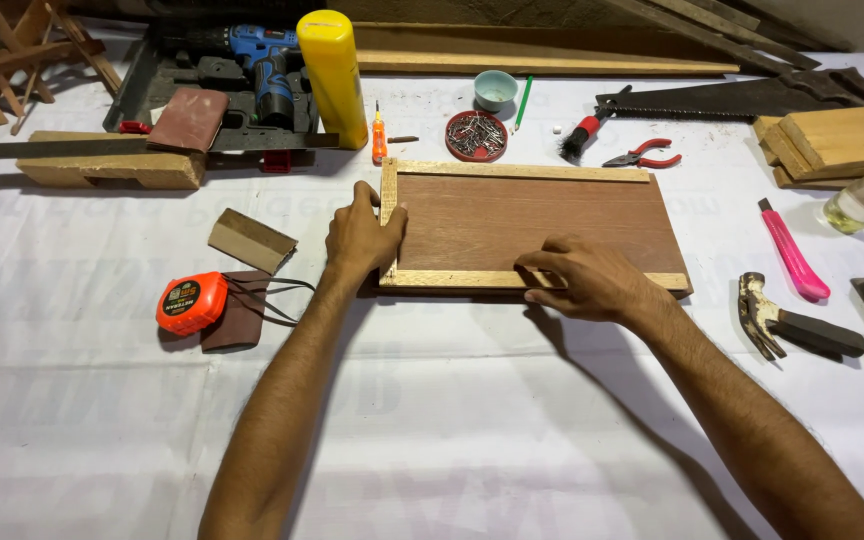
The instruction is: Measure and assemble wooden pieces to create a frame or structure.
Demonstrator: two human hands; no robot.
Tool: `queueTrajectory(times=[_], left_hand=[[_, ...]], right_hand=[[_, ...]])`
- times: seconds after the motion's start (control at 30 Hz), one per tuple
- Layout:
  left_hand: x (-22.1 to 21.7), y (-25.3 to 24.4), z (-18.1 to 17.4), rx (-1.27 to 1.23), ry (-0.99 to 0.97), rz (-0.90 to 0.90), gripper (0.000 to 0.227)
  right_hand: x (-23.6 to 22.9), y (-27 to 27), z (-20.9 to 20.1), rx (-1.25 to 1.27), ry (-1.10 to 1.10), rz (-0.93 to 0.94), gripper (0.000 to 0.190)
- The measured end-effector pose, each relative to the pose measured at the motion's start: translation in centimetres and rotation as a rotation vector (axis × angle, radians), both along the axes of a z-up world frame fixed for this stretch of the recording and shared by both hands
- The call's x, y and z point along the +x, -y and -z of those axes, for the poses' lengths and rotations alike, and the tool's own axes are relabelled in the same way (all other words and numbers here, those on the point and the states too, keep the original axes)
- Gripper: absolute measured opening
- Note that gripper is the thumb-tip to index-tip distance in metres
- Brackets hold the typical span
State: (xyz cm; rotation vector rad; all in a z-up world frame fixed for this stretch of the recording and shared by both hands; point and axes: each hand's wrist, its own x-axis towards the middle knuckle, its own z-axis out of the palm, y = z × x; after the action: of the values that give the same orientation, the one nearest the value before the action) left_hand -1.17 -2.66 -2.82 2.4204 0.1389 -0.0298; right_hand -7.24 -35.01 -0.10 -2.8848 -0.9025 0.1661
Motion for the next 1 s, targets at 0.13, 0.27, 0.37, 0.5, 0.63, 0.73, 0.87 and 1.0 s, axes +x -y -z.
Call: queueTrajectory(times=[0.13,0.27,0.37,0.5,0.63,0.73,0.87,1.0], left_hand=[[-0.5,-2.5,0.2,-0.041,0.077,-0.007,0.052],[-3.6,-6.4,-2.6,0.002,0.175,0.009,0.043],[-6.2,-10.6,-3.6,0.08,0.337,0.012,0.035],[-10.1,-15.6,-5.9,0.037,0.298,-0.039,0.041],[-12.9,-20.5,-5.0,0.239,0.199,-0.013,0.069],[-13.2,-22.9,-2.3,0.321,-0.05,-0.045,0.095],[-13.7,-23.7,-1.2,0.234,-0.011,-0.092,0.098],[-13.6,-23.9,-1.0,0.233,0.115,-0.1,0.086]], right_hand=[[0.4,-1.3,-1.6,-0.112,-0.033,0.103,0.061],[1.6,-5.3,-1.8,0.084,-0.017,0.024,0.059],[2.4,-10.7,-1.8,0.152,-0.01,-0.122,0.06],[2.2,-19.8,-2.9,0.229,0.022,-0.316,0.068],[1.5,-27.3,-3.3,0.181,-0.057,-0.335,0.067],[1.9,-30.5,-1.4,0.345,0.008,-0.542,0.072],[1.3,-32.2,-1.4,0.304,-0.04,-0.556,0.071],[1.7,-31.4,-1.7,0.418,0.031,-0.609,0.076]])
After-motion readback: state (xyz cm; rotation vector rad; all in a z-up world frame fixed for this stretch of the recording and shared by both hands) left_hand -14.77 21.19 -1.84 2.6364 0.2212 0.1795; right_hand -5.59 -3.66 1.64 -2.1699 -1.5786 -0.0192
